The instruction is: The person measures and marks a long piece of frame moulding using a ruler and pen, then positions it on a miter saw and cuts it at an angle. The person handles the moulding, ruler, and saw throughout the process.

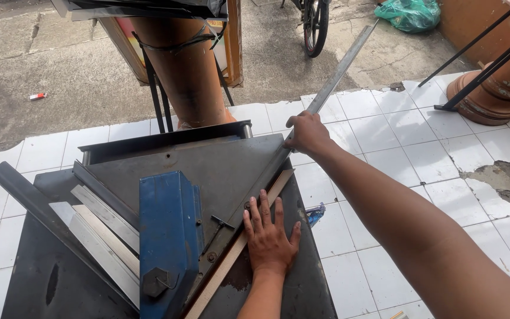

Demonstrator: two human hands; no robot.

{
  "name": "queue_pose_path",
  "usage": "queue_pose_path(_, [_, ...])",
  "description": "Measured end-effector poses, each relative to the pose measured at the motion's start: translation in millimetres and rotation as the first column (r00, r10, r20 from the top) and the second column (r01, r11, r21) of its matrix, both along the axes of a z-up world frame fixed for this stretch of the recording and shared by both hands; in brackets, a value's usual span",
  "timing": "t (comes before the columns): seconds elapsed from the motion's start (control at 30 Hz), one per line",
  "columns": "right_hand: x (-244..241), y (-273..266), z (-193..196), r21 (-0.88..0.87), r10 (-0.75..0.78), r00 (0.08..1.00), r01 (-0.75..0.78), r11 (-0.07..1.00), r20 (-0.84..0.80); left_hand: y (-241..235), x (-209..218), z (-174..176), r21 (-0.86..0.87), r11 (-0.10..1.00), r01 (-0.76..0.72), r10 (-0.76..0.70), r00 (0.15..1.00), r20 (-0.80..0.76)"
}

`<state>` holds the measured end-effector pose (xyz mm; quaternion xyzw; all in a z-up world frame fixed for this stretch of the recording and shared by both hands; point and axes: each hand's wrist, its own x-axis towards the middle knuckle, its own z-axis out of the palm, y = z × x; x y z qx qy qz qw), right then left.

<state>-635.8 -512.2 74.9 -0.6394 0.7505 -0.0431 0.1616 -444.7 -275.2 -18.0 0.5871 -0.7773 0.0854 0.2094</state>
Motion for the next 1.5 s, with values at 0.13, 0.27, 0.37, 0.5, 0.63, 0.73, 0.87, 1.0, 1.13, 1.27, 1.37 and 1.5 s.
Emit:
queue_pose_path(0.13, [23.3, 54.0, 7.7, -0.206, -0.143, 0.964, 0.191, 0.960, 0.226, -0.7, -1.8, -2.2, -0.012, 1.000, -0.010, 0.010, 1.000, -0.001])
queue_pose_path(0.27, [59.6, 169.4, 30.9, -0.304, -0.207, 0.794, 0.439, 0.846, 0.572, -2.8, -4.7, -7.0, -0.016, 1.000, 0.010, -0.011, 0.999, -0.052])
queue_pose_path(0.37, [98.5, 258.4, 53.3, -0.055, -0.412, 0.667, 0.561, 0.826, 0.621, 8.5, 2.6, -13.4, 0.039, 0.998, 0.042, -0.036, 0.992, -0.124])
queue_pose_path(0.5, [136.5, 324.9, 58.3, 0.024, -0.518, 0.565, 0.661, 0.750, 0.642, 61.7, 40.2, 33.5, 0.036, 0.970, 0.241, -0.204, 0.886, -0.416])
queue_pose_path(0.63, [194.8, 374.0, 45.8, 0.102, -0.527, 0.579, 0.607, 0.788, 0.622, 178.3, 163.2, 124.5, 0.111, 0.942, 0.317, -0.163, 0.720, -0.675])
queue_pose_path(0.73, [247.2, 407.2, 5.1, 0.053, -0.310, 0.750, 0.346, 0.937, 0.585, 241.3, 275.9, 119.5, 0.063, 0.998, 0.015, 0.023, 0.831, -0.556])
queue_pose_path(0.87, [302.4, 424.2, -17.5, 0.067, -0.028, 0.954, 0.009, 0.998, 0.299, 267.7, 384.6, 76.8, 0.571, 0.761, -0.307, 0.523, 0.812, -0.261])
queue_pose_path(1.0, [333.7, 426.1, -15.0, 0.196, 0.016, 0.998, -0.027, 0.980, 0.060, 270.9, 415.4, 51.0, 0.741, 0.662, -0.111, 0.425, 0.870, -0.249])
queue_pose_path(1.13, [333.5, 419.7, -12.9, 0.219, -0.029, 0.998, 0.016, 0.976, 0.055, 266.0, 406.4, 18.9, 0.575, 0.813, -0.090, 0.348, 0.867, -0.357])
queue_pose_path(1.27, [334.5, 407.6, -17.0, 0.201, -0.053, 0.999, 0.052, 0.978, 0.000, 252.3, 387.5, 66.0, 0.683, 0.726, -0.078, 0.430, 0.827, -0.362])
queue_pose_path(1.37, [321.0, 391.9, -43.0, 0.175, -0.105, 0.994, 0.099, 0.980, 0.022, 244.9, 372.7, 53.8, 0.647, 0.759, -0.081, 0.429, 0.809, -0.402])
queue_pose_path(1.5, [318.5, 384.2, -51.7, 0.148, -0.164, 0.985, 0.153, 0.977, 0.063, 246.8, 365.7, 47.2, 0.565, 0.825, -0.023, 0.380, 0.763, -0.523])
